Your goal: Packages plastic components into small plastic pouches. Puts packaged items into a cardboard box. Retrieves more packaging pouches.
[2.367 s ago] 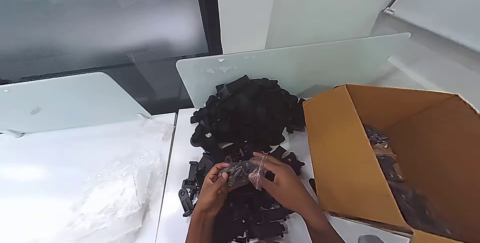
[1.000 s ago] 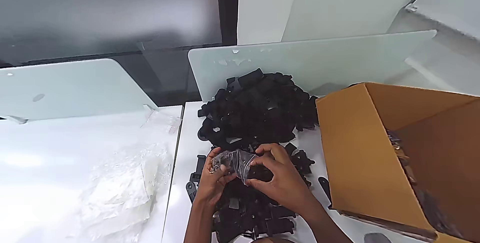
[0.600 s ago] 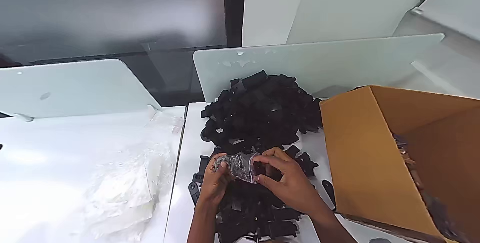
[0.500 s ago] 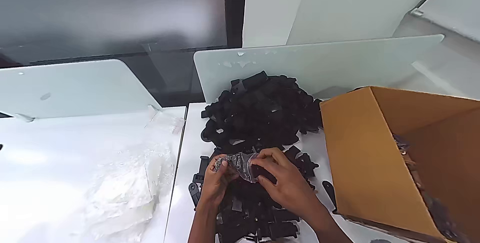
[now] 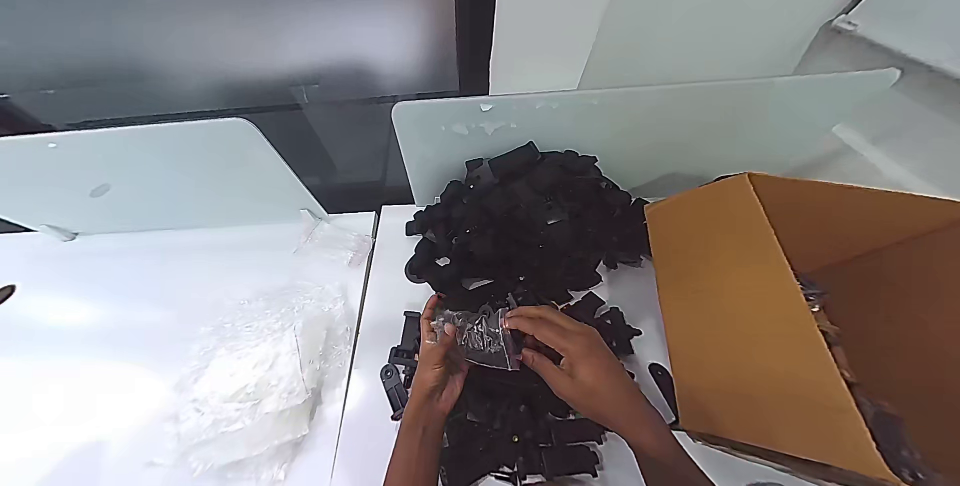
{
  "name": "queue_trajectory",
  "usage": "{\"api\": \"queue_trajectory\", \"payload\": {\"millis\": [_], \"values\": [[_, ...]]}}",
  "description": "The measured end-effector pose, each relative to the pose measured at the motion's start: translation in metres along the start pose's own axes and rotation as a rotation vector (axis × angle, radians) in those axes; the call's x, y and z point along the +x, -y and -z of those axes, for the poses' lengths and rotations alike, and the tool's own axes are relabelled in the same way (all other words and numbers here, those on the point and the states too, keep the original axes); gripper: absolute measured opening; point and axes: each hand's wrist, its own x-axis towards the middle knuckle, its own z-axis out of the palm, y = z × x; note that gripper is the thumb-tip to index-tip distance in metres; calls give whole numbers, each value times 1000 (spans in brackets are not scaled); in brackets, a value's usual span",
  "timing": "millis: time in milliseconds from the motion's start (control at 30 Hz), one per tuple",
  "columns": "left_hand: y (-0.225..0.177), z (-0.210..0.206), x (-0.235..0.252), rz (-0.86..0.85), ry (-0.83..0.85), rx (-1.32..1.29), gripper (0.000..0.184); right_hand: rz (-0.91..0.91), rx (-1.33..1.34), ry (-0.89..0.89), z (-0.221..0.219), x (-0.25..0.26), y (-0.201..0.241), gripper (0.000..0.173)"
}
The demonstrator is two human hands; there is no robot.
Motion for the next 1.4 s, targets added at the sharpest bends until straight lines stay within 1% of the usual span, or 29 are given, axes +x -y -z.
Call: {"api": "queue_trajectory", "payload": {"millis": [67,133,200,300,367,400,433,500,567,633,667,700,767,800,833,900,933,1033,1067,1100,1133,1200,1233,1267,1300,1367,1400], "values": [[2,1,-1,32,16,-37,119,-28,-37,21,1,-1,0,33],[2,0,-2,58,16,-68,110,-83,-52,-1,1,-1,2,42],[3,2,-2,67,22,-78,95,-124,-9,-51,0,-2,5,45],[2,2,-4,68,2,-97,63,-117,167,-84,-3,-3,7,38],[1,-3,-7,68,-5,-103,51,-129,258,-68,-6,-4,7,38],[1,-5,-7,67,6,-107,50,-132,256,-56,-7,-4,8,38],[2,-5,-7,70,27,-112,53,-138,220,-37,-9,-4,10,40],[3,-6,-7,69,75,-99,72,-166,138,13,-11,-3,14,41],[7,-6,-7,52,92,-87,88,-196,156,54,-13,-3,14,40],[8,-6,-7,37,89,-75,90,-229,325,78,-13,-3,12,39],[7,-6,-8,33,88,-68,87,-252,441,89,-13,-3,11,40],[6,-6,-7,29,89,-56,85,-278,556,102,-11,-2,12,44],[3,-6,-6,25,94,-56,87,-354,773,132,-9,0,15,60],[2,-5,-6,20,102,-58,93,-388,842,155,-9,1,16,66],[2,-3,-5,12,111,-57,100,-408,892,170,-9,1,16,68],[1,-3,-4,-3,105,-39,114,-426,988,144,-12,0,17,62],[1,-3,-5,-3,101,-35,116,-436,1041,106,-14,0,18,59],[3,-6,-7,30,91,-68,107,-465,1178,-22,-25,-2,22,45],[4,-6,-7,40,73,-80,102,-454,1172,-64,-29,-3,23,41],[5,-7,-6,42,34,-72,93,-415,1105,-107,-33,-4,23,38],[6,-7,-5,36,-11,-63,84,-345,970,-143,-36,-6,22,36],[5,-7,-3,6,-88,-38,73,-161,541,-167,-42,-12,15,30],[4,-7,-2,-13,-94,-26,75,-91,327,-164,-44,-13,12,27],[3,-7,-2,-30,-74,-27,80,-54,161,-166,-45,-14,11,25],[2,-7,-3,-44,-30,-26,90,-42,45,-174,-46,-15,11,24],[2,-7,-4,-57,60,-17,111,-41,-92,-205,-49,-14,11,21],[3,-6,-4,-62,86,-6,115,-36,-141,-225,-50,-13,10,21]]}}
